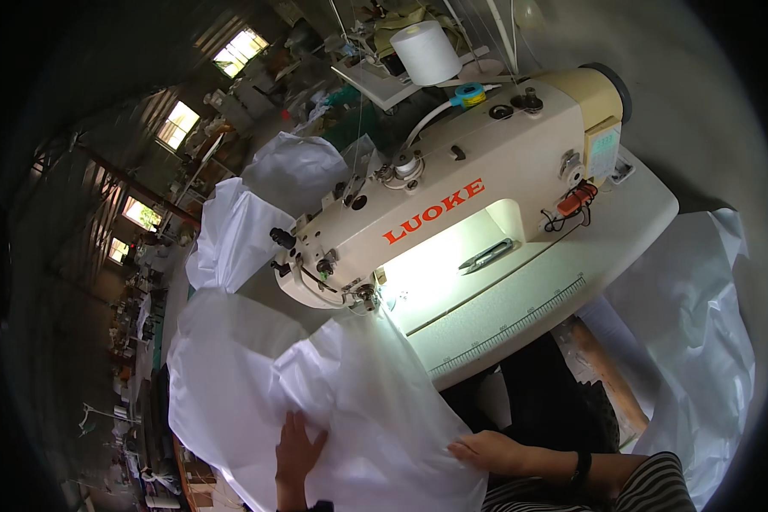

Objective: Sewing large white plastic sheets using an industrial sewing machine.

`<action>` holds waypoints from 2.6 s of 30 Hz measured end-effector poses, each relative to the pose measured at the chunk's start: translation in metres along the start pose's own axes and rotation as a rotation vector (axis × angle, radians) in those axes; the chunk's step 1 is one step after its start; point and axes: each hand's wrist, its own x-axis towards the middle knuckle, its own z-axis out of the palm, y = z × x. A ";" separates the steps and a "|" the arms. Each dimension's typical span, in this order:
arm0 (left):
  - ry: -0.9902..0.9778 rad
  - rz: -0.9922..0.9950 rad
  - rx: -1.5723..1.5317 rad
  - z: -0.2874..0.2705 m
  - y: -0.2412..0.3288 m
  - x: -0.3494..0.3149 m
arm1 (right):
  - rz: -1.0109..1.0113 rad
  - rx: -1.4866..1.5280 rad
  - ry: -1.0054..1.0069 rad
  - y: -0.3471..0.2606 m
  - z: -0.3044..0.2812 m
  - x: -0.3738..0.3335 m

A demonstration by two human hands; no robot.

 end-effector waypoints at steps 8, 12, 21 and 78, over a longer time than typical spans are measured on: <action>0.138 0.885 -0.400 -0.102 0.149 0.013 | -0.051 -0.196 0.038 0.009 0.012 0.007; 0.377 0.984 -0.247 -0.050 0.178 0.083 | -0.055 -0.232 0.111 0.001 0.001 -0.007; 0.368 0.832 -0.240 -0.008 0.171 0.085 | -0.271 0.142 0.476 0.034 -0.025 0.055; 0.582 0.824 -0.376 0.003 0.177 0.124 | -0.309 -1.049 0.805 -0.051 -0.050 0.155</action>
